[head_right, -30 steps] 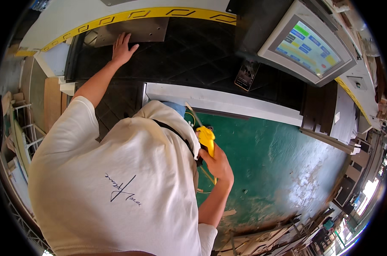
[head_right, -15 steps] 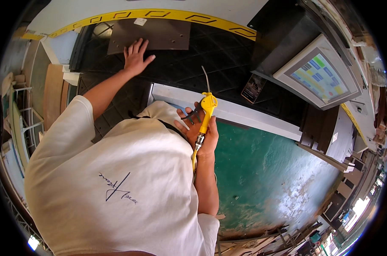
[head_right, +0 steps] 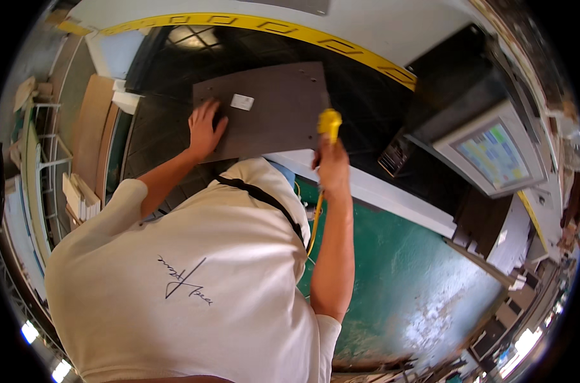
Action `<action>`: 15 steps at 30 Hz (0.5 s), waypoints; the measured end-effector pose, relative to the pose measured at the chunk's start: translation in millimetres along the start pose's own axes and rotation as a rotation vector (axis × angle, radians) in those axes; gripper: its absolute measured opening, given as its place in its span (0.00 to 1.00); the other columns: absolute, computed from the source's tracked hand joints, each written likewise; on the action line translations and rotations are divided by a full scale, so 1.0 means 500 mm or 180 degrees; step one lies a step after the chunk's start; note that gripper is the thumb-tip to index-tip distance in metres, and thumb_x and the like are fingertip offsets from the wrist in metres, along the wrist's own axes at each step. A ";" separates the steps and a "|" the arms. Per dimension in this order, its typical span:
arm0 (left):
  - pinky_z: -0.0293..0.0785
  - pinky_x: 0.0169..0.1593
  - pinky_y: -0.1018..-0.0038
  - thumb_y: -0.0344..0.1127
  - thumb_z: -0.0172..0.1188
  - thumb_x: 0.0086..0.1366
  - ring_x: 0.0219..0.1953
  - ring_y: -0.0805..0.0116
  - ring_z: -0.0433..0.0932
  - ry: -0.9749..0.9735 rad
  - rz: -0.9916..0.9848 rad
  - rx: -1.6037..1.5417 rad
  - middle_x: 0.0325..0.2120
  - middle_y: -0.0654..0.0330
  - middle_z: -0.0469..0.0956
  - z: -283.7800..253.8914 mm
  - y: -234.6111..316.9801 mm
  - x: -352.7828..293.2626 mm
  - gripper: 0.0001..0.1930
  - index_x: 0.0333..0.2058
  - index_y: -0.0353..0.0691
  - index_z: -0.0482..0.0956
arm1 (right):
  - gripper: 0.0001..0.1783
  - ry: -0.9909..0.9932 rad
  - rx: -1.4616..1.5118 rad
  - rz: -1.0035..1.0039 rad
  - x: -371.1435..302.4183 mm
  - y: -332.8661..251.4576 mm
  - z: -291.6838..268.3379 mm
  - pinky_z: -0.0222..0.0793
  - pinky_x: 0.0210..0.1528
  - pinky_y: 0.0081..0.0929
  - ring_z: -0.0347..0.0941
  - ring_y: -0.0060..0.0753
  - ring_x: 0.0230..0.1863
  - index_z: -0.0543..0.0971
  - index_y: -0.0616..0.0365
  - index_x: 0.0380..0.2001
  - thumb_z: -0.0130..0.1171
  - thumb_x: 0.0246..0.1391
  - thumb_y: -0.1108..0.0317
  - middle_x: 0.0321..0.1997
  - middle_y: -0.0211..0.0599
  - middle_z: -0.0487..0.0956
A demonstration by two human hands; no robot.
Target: The person uses a yellow air blow gun to clean the surface of rectangular brown wood panels. They pick up a panel, blow air across it, and then place it on a stack. The person repeats this process for several panels in a workshop setting.
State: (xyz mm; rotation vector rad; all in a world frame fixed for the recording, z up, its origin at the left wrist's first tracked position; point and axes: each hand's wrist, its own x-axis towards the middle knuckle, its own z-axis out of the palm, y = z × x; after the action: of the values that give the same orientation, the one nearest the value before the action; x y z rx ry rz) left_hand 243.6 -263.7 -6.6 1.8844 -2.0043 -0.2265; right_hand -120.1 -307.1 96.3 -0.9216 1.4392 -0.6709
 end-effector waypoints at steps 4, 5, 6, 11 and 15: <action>0.61 0.67 0.51 0.44 0.62 0.69 0.66 0.46 0.67 0.1308 -0.1776 0.0536 0.63 0.53 0.73 0.049 -0.113 0.067 0.26 0.63 0.44 0.73 | 0.26 0.0090 -0.0043 0.0081 0.053 -0.059 0.041 0.61 0.22 0.26 0.66 0.22 0.18 0.74 0.57 0.33 0.45 0.75 0.45 0.17 0.26 0.69; 0.62 0.66 0.49 0.43 0.60 0.70 0.66 0.46 0.67 0.1325 -0.2222 0.0424 0.62 0.53 0.74 0.054 -0.125 0.070 0.24 0.63 0.45 0.73 | 0.27 -0.0033 -0.0304 0.0025 0.054 -0.063 0.061 0.62 0.23 0.27 0.67 0.23 0.18 0.75 0.58 0.33 0.45 0.75 0.45 0.17 0.28 0.70; 0.62 0.66 0.49 0.43 0.60 0.70 0.66 0.46 0.67 0.1353 -0.2272 0.0448 0.62 0.53 0.74 0.063 -0.131 0.066 0.24 0.63 0.45 0.73 | 0.27 -0.0155 -0.0563 -0.0035 0.051 -0.064 0.084 0.63 0.23 0.28 0.69 0.24 0.19 0.75 0.58 0.33 0.46 0.74 0.44 0.17 0.30 0.71; 0.63 0.64 0.50 0.32 0.54 0.71 0.64 0.48 0.69 0.1518 -0.2315 0.0071 0.58 0.56 0.77 0.068 -0.100 0.081 0.20 0.60 0.49 0.74 | 0.28 -0.0977 -0.1328 -0.0145 -0.010 -0.079 0.220 0.66 0.26 0.28 0.70 0.25 0.21 0.73 0.60 0.30 0.47 0.73 0.44 0.21 0.32 0.73; 0.65 0.62 0.52 0.27 0.52 0.68 0.61 0.49 0.71 0.1693 -0.2543 -0.0019 0.56 0.57 0.78 0.070 -0.103 0.079 0.21 0.59 0.48 0.76 | 0.29 -0.1710 -0.1427 -0.0243 -0.038 -0.093 0.273 0.71 0.51 0.47 0.78 0.60 0.46 0.77 0.65 0.47 0.46 0.73 0.46 0.39 0.56 0.81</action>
State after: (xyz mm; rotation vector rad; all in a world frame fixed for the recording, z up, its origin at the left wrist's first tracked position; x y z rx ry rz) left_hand 277.0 -311.8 -51.1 2.3340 -0.8565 0.0658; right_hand 20.6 -298.0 132.8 -1.3877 1.0821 -0.1223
